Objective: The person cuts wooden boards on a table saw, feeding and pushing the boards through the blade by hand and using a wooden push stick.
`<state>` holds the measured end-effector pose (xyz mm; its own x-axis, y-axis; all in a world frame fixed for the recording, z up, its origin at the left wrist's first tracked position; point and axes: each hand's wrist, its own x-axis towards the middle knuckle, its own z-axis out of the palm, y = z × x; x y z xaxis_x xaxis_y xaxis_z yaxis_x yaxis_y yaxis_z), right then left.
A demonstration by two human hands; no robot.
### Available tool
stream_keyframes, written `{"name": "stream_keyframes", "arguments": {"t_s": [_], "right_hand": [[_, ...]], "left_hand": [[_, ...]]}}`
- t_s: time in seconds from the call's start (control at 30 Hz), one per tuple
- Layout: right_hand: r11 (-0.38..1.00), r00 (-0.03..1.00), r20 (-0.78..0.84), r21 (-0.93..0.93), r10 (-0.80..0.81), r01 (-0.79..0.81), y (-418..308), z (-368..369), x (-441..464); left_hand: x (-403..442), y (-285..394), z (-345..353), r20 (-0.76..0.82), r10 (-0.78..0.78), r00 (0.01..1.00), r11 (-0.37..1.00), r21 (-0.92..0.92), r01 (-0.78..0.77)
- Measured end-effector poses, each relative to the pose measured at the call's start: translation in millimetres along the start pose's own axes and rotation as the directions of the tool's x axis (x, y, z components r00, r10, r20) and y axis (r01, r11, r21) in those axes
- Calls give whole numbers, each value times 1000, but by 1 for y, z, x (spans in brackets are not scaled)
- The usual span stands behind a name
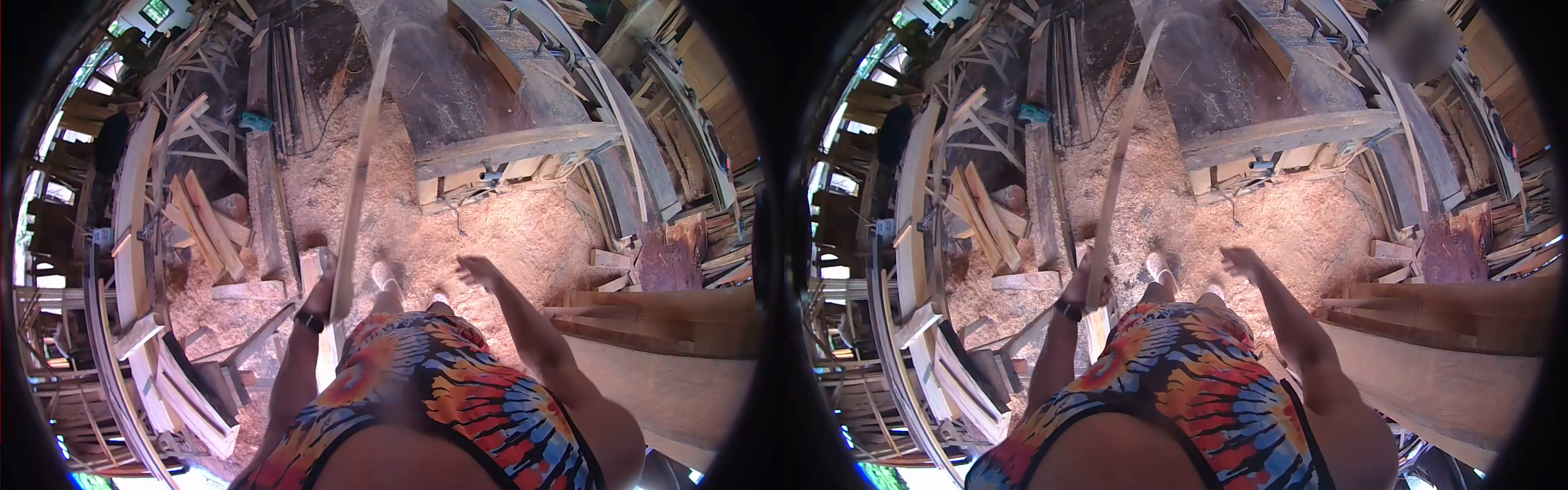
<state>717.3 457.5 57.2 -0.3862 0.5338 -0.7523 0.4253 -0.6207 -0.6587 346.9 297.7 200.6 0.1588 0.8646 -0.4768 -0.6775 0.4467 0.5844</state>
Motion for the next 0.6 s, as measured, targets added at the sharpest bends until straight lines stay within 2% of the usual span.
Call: {"name": "stream_keyframes", "arguments": {"t_s": [0.03, 0.07, 0.13, 0.17, 0.23, 0.27, 0.37, 0.47, 0.57, 0.6], "right_hand": [[995, 992, 92, 64, -85, 79, -36, 19, 9], [978, 972, 193, 185, -136, 100, -74, 41, 13], [883, 857, 430, 466, -283, 58, -129, 81, 29], [852, 829, 463, 523, -314, 30, -160, 106, 27], [646, 770, 478, 755, -422, -115, -194, 145, 45], [541, 741, 424, 835, -521, -97, -205, 158, 53], [479, 651, 411, 874, -638, -83, -235, 190, 66], [646, 814, 383, 763, -438, -11, -251, 222, 69], [643, 841, 404, 761, -359, -91, -256, 243, 93], [657, 873, 357, 752, -331, -59, -257, 252, 100]], "left_hand": [[-13, -16, -35, 459, -69, 886, 939, -270, 213], [-26, -31, -44, 542, -38, 839, 902, -343, 263], [-41, -49, -45, 403, 42, 914, 891, -429, 148], [-45, -56, -46, 323, 77, 943, 890, -449, 81], [-45, -68, -47, 204, 121, 972, 885, -465, -13], [-44, -73, -46, 161, 141, 977, 881, -471, -49], [-41, -77, -55, 71, 197, 978, 864, -485, -139], [-45, -70, -77, 15, 252, 968, 844, -493, -212], [-49, -54, -107, -34, 287, 957, 823, -503, -265], [-50, -48, -116, -47, 301, 952, 816, -505, -283]]}}
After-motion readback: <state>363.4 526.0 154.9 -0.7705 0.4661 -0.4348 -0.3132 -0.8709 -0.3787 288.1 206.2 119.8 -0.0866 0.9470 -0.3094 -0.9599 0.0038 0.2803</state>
